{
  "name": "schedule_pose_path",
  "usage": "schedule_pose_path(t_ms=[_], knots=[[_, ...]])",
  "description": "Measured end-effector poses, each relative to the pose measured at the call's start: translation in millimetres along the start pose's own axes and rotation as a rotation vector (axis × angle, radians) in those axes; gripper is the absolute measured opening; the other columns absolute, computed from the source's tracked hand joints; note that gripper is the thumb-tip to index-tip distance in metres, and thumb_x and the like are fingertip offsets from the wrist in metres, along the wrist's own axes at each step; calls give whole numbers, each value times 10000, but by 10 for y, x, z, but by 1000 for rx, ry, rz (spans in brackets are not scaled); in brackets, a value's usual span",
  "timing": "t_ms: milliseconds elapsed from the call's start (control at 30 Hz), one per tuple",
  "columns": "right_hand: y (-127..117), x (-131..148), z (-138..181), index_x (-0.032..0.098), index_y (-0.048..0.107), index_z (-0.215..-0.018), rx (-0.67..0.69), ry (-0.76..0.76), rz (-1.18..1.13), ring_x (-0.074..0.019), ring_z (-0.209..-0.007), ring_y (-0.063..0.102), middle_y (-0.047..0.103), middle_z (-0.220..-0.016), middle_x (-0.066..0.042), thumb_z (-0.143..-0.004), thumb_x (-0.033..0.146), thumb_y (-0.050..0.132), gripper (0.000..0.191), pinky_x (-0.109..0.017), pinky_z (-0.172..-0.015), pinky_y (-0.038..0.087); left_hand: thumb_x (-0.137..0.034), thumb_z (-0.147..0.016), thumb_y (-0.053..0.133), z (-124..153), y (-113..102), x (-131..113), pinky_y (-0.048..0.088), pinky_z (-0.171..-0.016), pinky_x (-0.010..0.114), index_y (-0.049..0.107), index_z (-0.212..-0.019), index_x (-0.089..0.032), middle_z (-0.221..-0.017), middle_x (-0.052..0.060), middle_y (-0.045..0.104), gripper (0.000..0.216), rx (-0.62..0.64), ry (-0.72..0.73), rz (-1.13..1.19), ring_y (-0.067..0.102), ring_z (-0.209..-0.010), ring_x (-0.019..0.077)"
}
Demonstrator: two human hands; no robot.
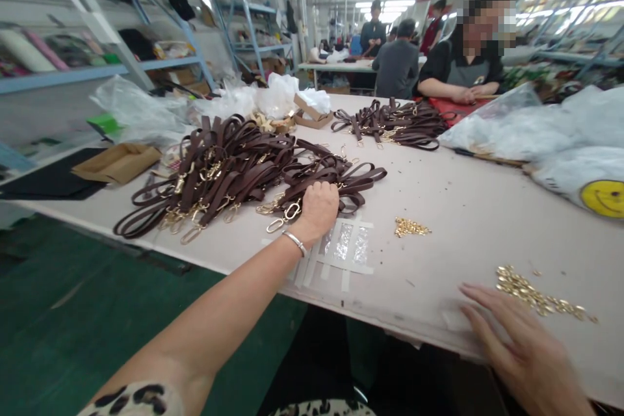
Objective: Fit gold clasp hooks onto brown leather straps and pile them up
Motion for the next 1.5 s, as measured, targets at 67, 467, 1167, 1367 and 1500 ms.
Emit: schedule_pose_path(t_ms=[67,467,1167,1367,1500], knots=[[366,139,-279,219,647,-1213,102,-98,67,-266,-1129,604,681,-1211,-84,-977,465,489,376,-442,-1029,464,-43,-940,370,9,-9,21,413,-828,411,624,-1051,-67,-985,192,650,279,4,-8,9,567,-994,307],[1164,242,-853,89,624,-1293,185,-191,242,-308,-1239,561,648,-1317,-144,-1009,430,362,516,-490,-1087,416,-99,-901,521,79,-56,169,439,-961,392,702,-994,-146,-1030,117,642,209,53,-65,371,581,-1027,255],[694,-37,-477,192,763,-939,26,672,-462,-211,-731,674,740,-787,-47,-668,588,752,480,-307,-715,553,-15,-804,629,1734,276,-521,481,-537,136,612,-1105,-100,-930,109,724,313,673,-930,2294,646,-605,72],[756,240,-73,198,764,-903,113,719,-645,-190,-690,685,730,-732,-37,-689,522,804,391,-261,-661,580,-17,-769,598,1988,225,-734,453,-525,193,612,-1193,-116,-737,-7,600,436,729,-1034,2473,522,-498,63],[932,536,130,217,737,-904,199,715,-897,-171,-676,692,734,-751,-23,-711,435,835,307,-252,-663,587,-223,-872,605,2109,173,-912,303,-435,161,647,-1110,-104,-660,-36,491,270,813,-1065,2541,380,-437,42]])
Point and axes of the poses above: each hand's wrist, its own z-axis away from the middle knuckle, its own y-axis out of the palm, x = y × z, the point moved 8 cm from there along -z, towards the middle knuckle
